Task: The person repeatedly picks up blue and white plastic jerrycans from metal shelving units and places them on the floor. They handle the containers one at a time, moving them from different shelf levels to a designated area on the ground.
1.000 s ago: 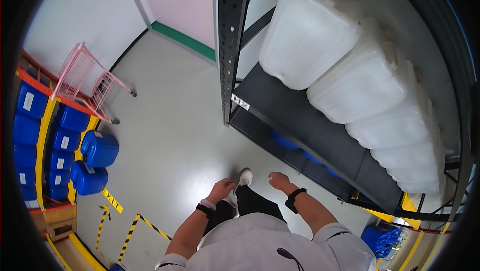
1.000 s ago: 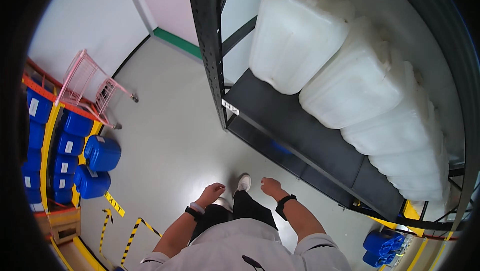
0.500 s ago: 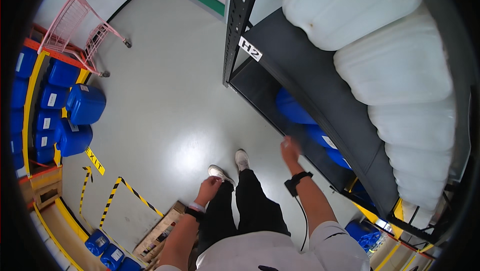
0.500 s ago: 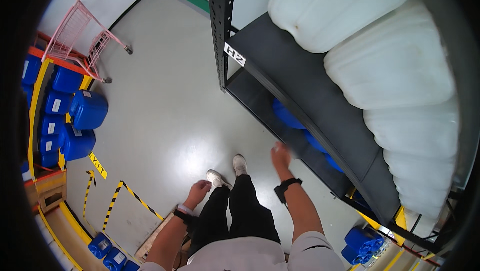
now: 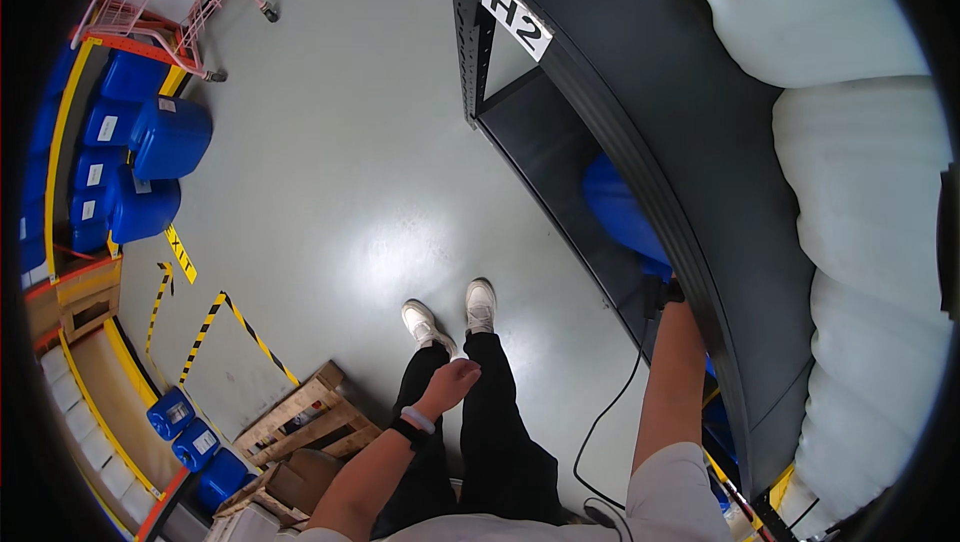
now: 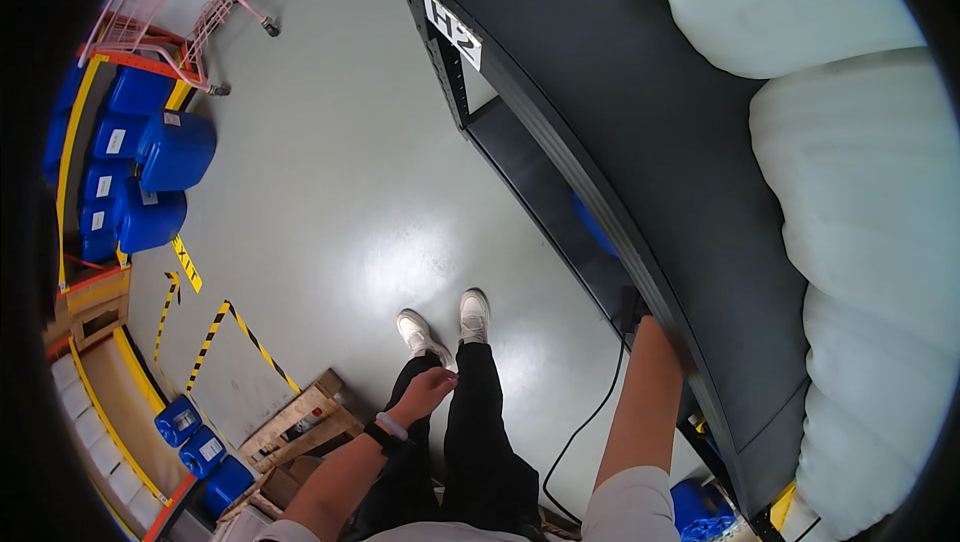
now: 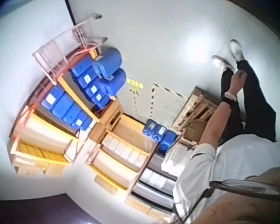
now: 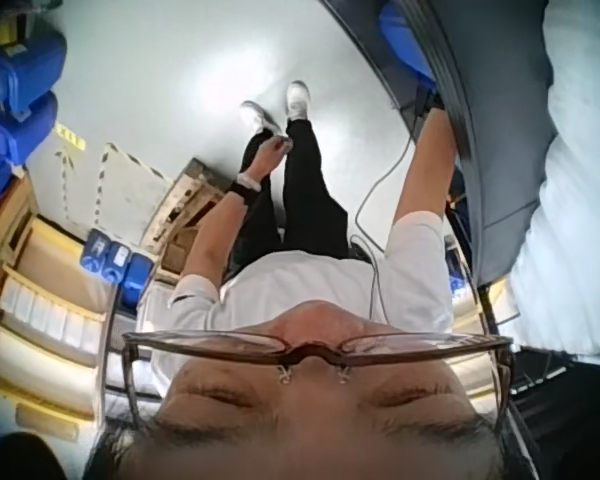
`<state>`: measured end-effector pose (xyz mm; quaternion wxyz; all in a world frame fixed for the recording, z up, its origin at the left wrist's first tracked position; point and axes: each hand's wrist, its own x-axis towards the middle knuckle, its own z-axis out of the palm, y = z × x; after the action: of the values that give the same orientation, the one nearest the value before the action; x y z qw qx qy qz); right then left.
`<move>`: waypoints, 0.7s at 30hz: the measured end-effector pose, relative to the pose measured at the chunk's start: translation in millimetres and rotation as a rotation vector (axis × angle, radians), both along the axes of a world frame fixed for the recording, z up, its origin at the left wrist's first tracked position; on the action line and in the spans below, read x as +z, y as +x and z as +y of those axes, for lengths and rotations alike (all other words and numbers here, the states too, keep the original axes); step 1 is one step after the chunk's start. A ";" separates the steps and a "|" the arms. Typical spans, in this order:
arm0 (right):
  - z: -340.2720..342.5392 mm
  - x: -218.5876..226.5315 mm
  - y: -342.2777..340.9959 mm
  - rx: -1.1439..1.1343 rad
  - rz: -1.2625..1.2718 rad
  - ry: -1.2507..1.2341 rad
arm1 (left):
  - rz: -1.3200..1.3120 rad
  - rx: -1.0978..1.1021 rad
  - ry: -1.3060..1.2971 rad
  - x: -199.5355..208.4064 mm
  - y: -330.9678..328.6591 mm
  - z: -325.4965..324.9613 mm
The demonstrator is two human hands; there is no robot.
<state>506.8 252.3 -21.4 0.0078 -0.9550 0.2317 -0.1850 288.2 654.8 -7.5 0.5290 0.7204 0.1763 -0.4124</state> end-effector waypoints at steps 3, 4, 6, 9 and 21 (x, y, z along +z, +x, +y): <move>-9.4 -5.9 -7.6 0.008 0.024 0.023 | -0.037 -0.024 0.011 -1.5 10.1 -11.4; -11.0 -6.6 -8.6 0.013 0.022 0.027 | -0.050 -0.050 0.024 0.4 19.0 -14.3; -9.5 -8.2 -12.2 0.020 0.024 0.029 | -0.109 -0.021 -0.004 3.9 34.0 -20.4; -2.9 -9.9 -18.2 0.054 0.014 0.020 | -0.157 -0.011 -0.026 26.1 74.7 -33.1; 160.4 54.6 -66.4 0.151 0.385 0.391 | -0.337 0.152 -0.169 133.9 144.4 -56.3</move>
<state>440.4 412.6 33.2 0.1615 -0.9675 0.1884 0.0494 432.6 598.4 126.3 0.6391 0.7171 0.1040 -0.2581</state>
